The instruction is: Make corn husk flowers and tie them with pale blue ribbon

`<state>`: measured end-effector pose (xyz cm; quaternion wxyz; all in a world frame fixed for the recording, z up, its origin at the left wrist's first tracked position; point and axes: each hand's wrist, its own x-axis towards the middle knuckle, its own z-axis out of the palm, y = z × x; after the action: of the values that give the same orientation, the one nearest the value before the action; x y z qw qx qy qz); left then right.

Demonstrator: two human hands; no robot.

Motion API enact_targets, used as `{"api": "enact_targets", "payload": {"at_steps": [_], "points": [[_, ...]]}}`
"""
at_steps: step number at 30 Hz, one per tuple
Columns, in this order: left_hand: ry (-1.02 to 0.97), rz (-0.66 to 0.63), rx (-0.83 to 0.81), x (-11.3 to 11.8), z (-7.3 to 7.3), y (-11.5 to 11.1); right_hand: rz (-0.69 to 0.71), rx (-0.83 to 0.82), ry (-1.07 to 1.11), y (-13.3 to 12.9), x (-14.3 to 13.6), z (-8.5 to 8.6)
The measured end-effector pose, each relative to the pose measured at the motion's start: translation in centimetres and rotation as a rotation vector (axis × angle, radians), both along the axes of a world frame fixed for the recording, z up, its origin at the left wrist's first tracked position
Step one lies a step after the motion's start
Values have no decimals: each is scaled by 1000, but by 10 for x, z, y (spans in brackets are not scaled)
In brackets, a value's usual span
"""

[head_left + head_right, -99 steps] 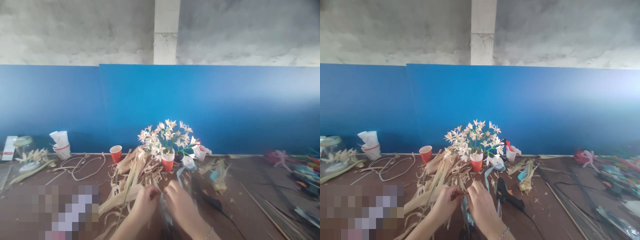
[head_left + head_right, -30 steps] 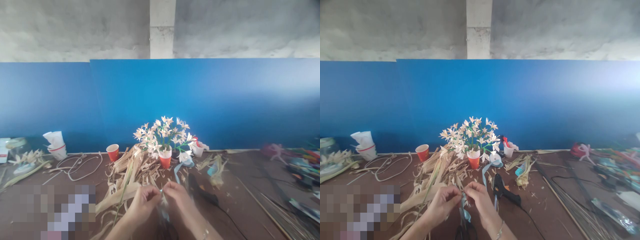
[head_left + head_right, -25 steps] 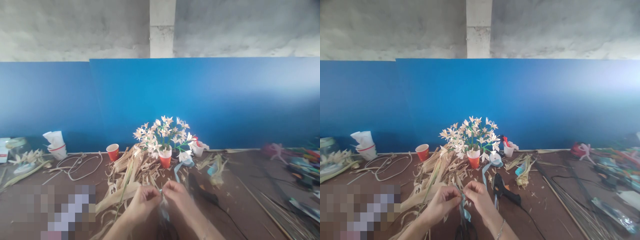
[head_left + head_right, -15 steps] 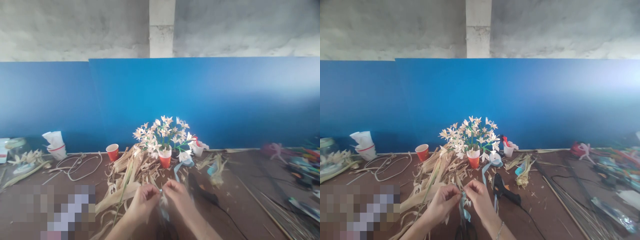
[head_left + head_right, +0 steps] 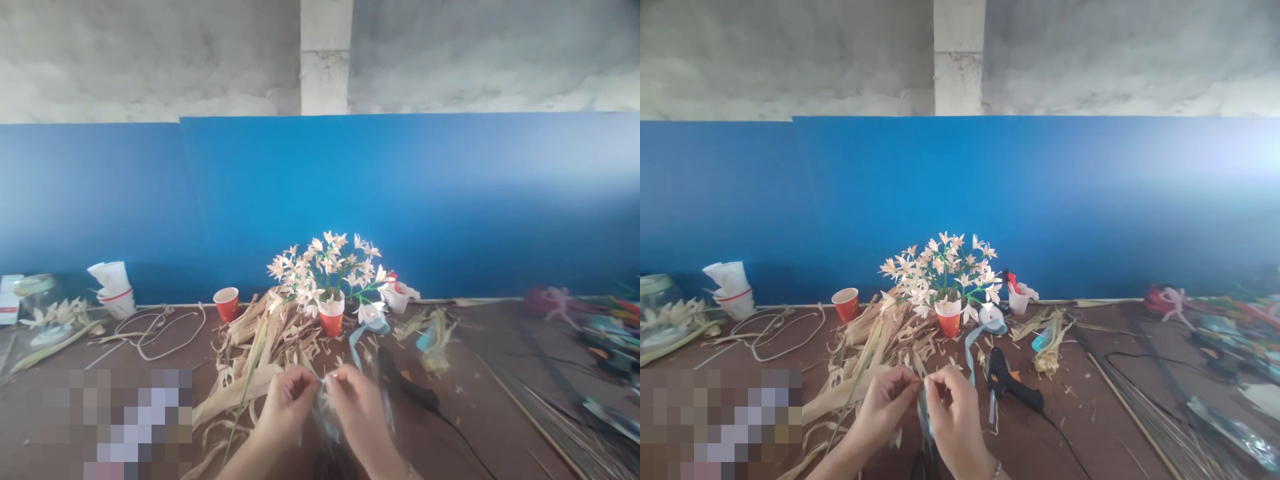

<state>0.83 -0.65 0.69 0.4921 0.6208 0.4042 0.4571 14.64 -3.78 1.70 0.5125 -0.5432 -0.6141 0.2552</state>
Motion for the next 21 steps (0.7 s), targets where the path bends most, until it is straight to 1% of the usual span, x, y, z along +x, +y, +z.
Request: {"api": "enact_targets", "payload": {"at_steps": [3,6,8,10,13,16,18,19,21], "points": [[-25,31,-25,1,4,-2,31,258,-227,-5,-1,-3],[-73,59,-95,3,8,-4,58,489,-488,-6,-3,-6],[-109,78,-123,5,8,-4,30,583,-605,-4,-4,-7],[-134,93,-134,6,6,-3,-5,627,-656,-3,-5,-8],[-144,107,-151,7,-1,-2,-10,626,-685,-1,-6,-11],[-145,115,-151,8,-5,-2,23,602,-670,-2,-5,-12],[-141,105,-140,8,-5,-2,60,564,-565,-2,-5,-10],[-133,94,-133,7,-4,-1,78,512,-472,-1,-4,-8],[-104,56,-118,6,0,-1,86,307,-230,1,-2,-3]]}}
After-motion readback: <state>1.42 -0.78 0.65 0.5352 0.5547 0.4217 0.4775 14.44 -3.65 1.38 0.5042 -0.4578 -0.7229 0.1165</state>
